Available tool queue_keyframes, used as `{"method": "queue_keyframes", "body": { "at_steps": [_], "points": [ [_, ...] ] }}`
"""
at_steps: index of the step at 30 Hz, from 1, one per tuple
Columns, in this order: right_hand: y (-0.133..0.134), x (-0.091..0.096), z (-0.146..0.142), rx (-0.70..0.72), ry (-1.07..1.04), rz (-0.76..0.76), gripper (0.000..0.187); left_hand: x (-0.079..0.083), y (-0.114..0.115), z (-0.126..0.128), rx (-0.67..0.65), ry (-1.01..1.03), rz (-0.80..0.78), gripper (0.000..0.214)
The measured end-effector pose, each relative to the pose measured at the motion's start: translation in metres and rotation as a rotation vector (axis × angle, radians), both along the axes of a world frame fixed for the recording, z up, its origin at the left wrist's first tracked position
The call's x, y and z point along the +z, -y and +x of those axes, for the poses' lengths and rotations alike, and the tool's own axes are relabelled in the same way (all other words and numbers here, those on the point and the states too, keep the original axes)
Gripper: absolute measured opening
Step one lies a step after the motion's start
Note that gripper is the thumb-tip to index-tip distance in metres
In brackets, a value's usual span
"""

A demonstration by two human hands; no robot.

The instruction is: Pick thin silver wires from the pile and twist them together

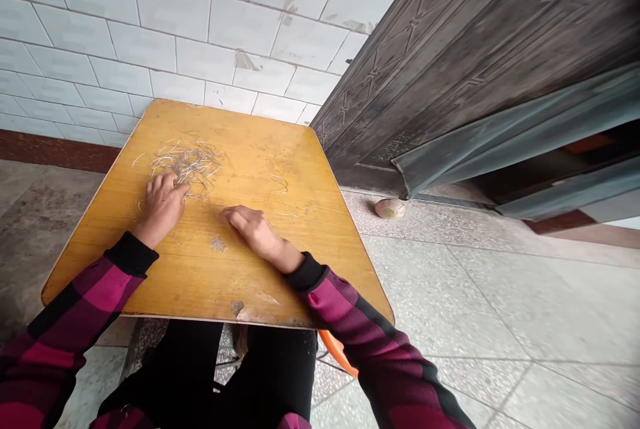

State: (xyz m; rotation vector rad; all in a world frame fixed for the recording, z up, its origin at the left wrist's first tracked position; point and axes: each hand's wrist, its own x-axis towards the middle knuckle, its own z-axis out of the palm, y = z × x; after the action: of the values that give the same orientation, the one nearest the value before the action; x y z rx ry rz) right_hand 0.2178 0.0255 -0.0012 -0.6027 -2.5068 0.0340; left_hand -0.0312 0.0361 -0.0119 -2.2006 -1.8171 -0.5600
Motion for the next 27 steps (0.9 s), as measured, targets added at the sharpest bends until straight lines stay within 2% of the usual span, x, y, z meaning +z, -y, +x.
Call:
{"method": "queue_keyframes", "body": {
  "at_steps": [4,7,10,14,19,23,27],
  "points": [
    [0.013,0.003,0.016,-0.031,-0.228,-0.165,0.022,0.0,0.0,-0.001,-0.011,0.005,0.007,0.023],
    [0.018,0.009,0.025,-0.14,-0.421,-0.325,0.015,-0.001,0.0,-0.001,-0.014,0.02,0.002,0.023],
    [0.017,0.014,0.031,-0.222,-0.707,-0.598,0.014,-0.001,0.0,-0.001,-0.013,0.039,0.005,0.023],
    [0.01,0.019,0.037,-0.176,-1.041,-0.977,0.021,0.004,0.001,0.002,-0.103,0.095,0.079,0.021],
    [0.005,0.019,0.043,-0.127,-1.221,-1.297,0.028,0.015,0.009,0.014,-0.352,0.385,0.208,0.019],
    [0.002,0.015,0.048,-0.102,-1.327,-1.492,0.023,0.015,0.017,0.024,-0.459,0.639,0.106,0.016],
    [-0.002,0.01,0.052,-0.027,-1.375,-1.655,0.012,0.012,0.021,0.031,-0.531,0.604,0.025,0.025]
  ]
}}
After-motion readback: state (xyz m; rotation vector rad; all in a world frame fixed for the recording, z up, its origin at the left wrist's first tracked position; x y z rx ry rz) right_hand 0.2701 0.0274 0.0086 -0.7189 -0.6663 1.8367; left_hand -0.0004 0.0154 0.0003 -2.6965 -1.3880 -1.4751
